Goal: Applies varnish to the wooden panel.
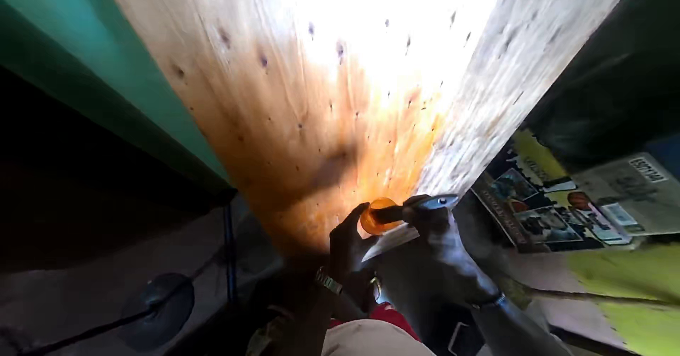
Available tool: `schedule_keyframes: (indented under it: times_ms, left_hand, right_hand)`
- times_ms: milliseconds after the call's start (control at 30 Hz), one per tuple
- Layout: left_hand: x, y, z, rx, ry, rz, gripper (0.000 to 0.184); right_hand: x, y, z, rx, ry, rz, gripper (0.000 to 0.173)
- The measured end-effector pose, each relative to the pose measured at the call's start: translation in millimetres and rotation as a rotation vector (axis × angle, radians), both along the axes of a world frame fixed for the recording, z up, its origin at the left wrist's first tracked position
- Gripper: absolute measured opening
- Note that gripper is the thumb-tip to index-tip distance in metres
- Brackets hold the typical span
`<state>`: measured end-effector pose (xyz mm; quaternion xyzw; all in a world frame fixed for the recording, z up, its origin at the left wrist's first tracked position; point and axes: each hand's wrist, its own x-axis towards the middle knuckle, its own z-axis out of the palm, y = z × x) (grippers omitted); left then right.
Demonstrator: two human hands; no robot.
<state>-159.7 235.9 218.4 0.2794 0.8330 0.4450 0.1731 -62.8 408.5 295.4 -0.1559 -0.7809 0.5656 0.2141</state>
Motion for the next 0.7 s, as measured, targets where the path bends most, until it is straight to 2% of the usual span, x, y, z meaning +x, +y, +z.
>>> schedule_keyframes:
  times_ms: [67,100,167,233,300,367,433,500,600,700]
  left_hand:
    - [-14.9,-2.5,-2.8,-0.027,-0.008,0.035,0.084]
    - [-21.7,-2.9,-3.6,-0.029,-0.003,0.059,0.084]
    - [-35.0,-0.4,-2.1,-0.010,0.031,0.119,0.083]
    - [-50.5,5.9,13.3,-0.009,0.047,0.175,0.083]
    - [-60.9,10.6,32.1,-0.033,0.027,0.203,0.082]
    - [-65.3,13.3,34.8,-0.012,0.035,0.238,0.082]
    - [-61.6,11.8,20.9,0.051,0.080,0.280,0.081]
    - [-47.5,3.3,-1.8,0.065,0.091,0.304,0.083]
    - [-19.6,-27.3,-19.4,-0.090,-0.067,0.260,0.087]
    - [15.8,-60.7,-48.0,-0.112,-0.066,0.350,0.087]
  right_hand:
    - [-14.8,-0.2,-18.2,-0.387,0.045,-0.027,0.017]
    - [-23.7,-0.5,-22.6,-0.514,0.055,-0.040,0.017]
    - [-43.6,2.2,-22.6,-0.640,0.091,-0.041,0.015]
    - [-65.6,12.7,-12.8,-0.604,0.177,0.023,0.013]
    - [-82.1,29.6,2.2,-0.414,0.291,0.115,0.014]
    - [-99.2,47.2,26.8,-0.032,0.373,0.194,0.016]
    - [-122.7,63.4,53.7,0.394,0.403,0.238,0.017]
    - [-153.8,83.2,72.2,0.694,0.412,0.284,0.018]
    - [-191.0,96.5,117.1,0.846,0.486,0.346,0.019]
    - [-201.4,93.4,140.6,0.975,0.663,0.243,0.022]
